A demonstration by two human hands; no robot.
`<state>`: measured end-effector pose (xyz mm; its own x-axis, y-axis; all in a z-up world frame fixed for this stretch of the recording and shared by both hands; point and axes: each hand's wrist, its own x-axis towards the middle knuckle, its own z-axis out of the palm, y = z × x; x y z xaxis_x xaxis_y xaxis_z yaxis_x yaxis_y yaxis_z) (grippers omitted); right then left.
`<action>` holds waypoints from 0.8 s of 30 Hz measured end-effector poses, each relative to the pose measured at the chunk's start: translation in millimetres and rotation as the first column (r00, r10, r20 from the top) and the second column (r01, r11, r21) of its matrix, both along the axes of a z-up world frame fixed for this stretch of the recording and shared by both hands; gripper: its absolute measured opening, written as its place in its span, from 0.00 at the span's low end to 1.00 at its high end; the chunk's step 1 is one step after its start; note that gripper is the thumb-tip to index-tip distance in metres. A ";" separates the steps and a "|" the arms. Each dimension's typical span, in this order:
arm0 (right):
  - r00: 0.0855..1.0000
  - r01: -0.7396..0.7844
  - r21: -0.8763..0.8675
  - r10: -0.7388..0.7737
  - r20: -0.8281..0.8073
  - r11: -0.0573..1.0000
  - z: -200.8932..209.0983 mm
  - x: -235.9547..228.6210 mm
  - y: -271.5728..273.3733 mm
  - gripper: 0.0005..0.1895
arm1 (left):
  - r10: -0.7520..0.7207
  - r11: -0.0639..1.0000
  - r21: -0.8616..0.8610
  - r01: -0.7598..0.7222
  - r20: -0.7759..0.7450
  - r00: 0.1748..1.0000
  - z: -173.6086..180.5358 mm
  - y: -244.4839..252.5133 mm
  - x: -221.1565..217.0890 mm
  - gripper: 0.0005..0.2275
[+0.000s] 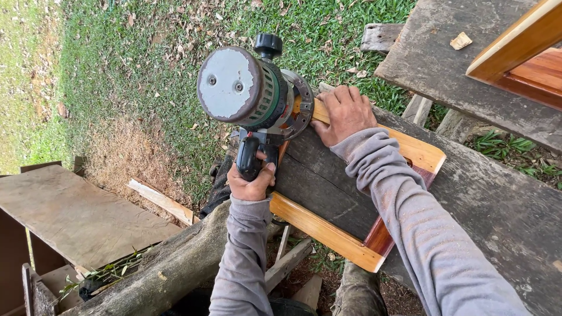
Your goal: Use a router and jigsaw to shape and finish edges of wooden picture frames.
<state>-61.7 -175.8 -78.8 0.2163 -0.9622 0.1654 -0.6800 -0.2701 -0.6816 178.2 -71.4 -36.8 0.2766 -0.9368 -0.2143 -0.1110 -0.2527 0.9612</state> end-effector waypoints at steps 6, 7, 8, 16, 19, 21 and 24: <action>1.000 0.002 -0.024 -0.002 -0.007 1.000 -3.7 0.0 0.7 0.30 | 0.012 1.000 -0.002 -0.012 0.003 1.000 -3.5 14.8 7.8 0.11; 1.000 0.001 -0.023 -0.001 -0.007 1.000 -2.7 -0.3 0.9 0.30 | 0.013 1.000 -0.001 -0.013 0.003 1.000 -2.7 17.1 8.7 0.11; 1.000 0.003 -0.018 -0.003 -0.003 1.000 -1.7 -0.4 0.9 0.30 | 0.017 1.000 0.002 -0.017 -0.007 1.000 -1.7 19.3 9.7 0.12; 1.000 -0.004 -0.017 0.004 0.004 1.000 -3.1 -1.7 1.3 0.30 | -0.015 1.000 0.019 0.015 0.035 0.999 0.6 37.6 22.0 0.11; 1.000 -0.006 -0.017 0.006 -0.012 1.000 -3.7 -1.9 2.0 0.29 | -0.004 1.000 0.012 0.003 0.051 0.999 2.2 44.9 25.0 0.11; 1.000 -0.002 -0.029 0.001 -0.029 1.000 -3.1 -1.9 2.2 0.30 | -0.018 1.000 0.024 0.016 0.051 0.999 3.9 49.1 27.5 0.11; 0.999 0.009 -0.043 -0.011 -0.044 0.999 -3.8 -0.7 2.9 0.30 | 0.017 0.999 0.037 -0.018 0.031 0.999 4.9 57.3 30.5 0.12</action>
